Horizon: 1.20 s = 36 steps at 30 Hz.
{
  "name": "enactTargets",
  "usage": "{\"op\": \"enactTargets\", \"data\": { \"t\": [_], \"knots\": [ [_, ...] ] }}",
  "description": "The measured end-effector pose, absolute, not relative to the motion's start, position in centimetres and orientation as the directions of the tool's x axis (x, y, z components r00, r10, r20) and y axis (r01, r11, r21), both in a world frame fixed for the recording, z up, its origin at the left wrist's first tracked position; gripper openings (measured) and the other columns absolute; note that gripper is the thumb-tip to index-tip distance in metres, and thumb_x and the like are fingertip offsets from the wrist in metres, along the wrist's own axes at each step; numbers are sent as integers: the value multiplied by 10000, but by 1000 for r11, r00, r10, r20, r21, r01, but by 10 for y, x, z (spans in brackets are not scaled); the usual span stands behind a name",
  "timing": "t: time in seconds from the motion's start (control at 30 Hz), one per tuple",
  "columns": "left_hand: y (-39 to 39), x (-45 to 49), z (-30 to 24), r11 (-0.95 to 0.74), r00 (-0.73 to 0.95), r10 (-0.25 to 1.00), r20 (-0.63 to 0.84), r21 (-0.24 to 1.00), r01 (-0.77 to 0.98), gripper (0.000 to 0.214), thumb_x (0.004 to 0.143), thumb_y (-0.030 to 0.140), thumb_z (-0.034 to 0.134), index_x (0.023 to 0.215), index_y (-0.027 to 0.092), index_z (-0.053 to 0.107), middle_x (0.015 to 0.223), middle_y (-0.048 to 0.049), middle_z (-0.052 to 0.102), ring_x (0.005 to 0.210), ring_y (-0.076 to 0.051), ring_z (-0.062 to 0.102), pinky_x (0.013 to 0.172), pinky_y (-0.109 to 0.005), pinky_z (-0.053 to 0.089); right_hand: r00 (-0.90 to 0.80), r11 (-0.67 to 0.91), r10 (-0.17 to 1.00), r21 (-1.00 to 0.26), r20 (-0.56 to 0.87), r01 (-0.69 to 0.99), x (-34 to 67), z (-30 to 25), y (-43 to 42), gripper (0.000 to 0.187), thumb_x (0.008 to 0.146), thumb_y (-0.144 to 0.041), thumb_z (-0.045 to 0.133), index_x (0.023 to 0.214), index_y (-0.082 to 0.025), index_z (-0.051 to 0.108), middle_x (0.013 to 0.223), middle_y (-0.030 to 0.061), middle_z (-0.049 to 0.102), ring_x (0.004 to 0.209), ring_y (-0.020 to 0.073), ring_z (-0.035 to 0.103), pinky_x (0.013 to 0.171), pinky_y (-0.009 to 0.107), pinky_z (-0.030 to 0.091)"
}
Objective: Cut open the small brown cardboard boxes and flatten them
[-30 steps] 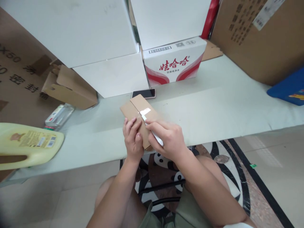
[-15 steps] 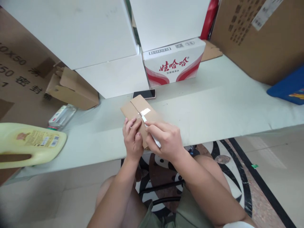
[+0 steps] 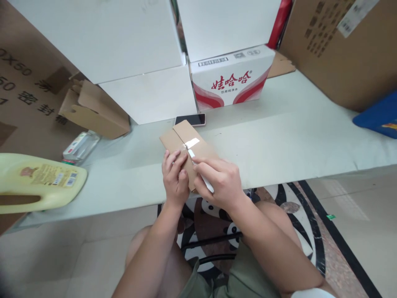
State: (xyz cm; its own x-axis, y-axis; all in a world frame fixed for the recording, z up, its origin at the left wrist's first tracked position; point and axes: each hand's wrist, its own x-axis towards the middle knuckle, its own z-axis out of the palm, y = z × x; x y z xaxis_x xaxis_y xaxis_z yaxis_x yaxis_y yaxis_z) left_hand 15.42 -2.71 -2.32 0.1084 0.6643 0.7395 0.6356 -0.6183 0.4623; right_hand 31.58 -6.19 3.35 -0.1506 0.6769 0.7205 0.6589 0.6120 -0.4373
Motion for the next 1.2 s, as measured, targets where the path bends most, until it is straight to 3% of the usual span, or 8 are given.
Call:
{"op": "enactTargets", "data": {
  "t": [0.3,0.43,0.53,0.67,0.8,0.97,1.1,1.2],
  "knots": [
    [-25,152,-26,-628,121,665,737,464,625,401,1033,344,380,1243,178,678,1292,-129,686,1291,-247,600,1234,-526,317,-136,561,718,-451,683,694,312,34,-58,91,898,-174,571,860,-213,644,1075,58,805,792,189,775,621,284,558],
    [-26,152,-25,-629,109,662,742,469,620,394,1031,343,389,1241,175,678,1300,-139,676,1300,-254,588,1223,-535,329,-104,642,662,-490,742,590,316,35,-65,128,857,-110,563,857,-223,623,1010,64,808,808,186,779,675,285,601],
    [-25,149,-28,-626,96,665,741,482,613,407,1029,360,388,1240,170,680,1313,-148,663,1316,-267,573,1221,-551,330,23,700,575,-506,818,504,323,35,-76,193,819,-47,577,854,-231,620,955,40,800,772,173,775,670,285,623],
    [-20,139,-33,-632,111,685,720,511,583,423,1033,395,383,1251,181,677,1337,-140,649,1365,-272,538,1232,-562,309,279,632,486,-553,829,543,340,21,-67,145,852,-107,594,881,-245,629,1088,51,766,782,195,771,671,352,642],
    [-13,120,-33,-585,118,770,627,621,522,462,1023,472,403,1268,192,676,1413,-148,613,1469,-298,433,1229,-562,306,262,347,710,-648,654,678,360,-16,-33,94,849,-223,612,933,-228,652,1208,139,730,1080,305,730,952,512,587],
    [0,91,-36,-416,-13,890,457,821,391,467,940,581,525,1198,243,718,1469,-116,595,1472,-300,439,1219,-485,340,199,4,951,-651,237,759,378,-66,-4,308,825,-309,598,1087,-176,689,1436,186,608,1311,358,596,1075,558,502],
    [6,71,-44,-159,-261,946,193,976,148,624,949,669,374,1263,228,684,1460,-136,605,1431,-296,497,1163,-472,408,140,-26,978,-571,156,820,380,-77,-2,372,849,-308,560,1137,-140,724,1457,191,594,1419,390,484,1193,616,356],
    [5,63,-45,-51,-250,966,71,995,88,659,936,710,348,1314,264,652,1520,-109,558,1482,-285,432,1190,-474,374,84,14,985,-552,152,834,375,-75,-5,404,821,-283,567,1163,-157,742,1475,156,590,1491,449,362,1199,701,267]
  ]
}}
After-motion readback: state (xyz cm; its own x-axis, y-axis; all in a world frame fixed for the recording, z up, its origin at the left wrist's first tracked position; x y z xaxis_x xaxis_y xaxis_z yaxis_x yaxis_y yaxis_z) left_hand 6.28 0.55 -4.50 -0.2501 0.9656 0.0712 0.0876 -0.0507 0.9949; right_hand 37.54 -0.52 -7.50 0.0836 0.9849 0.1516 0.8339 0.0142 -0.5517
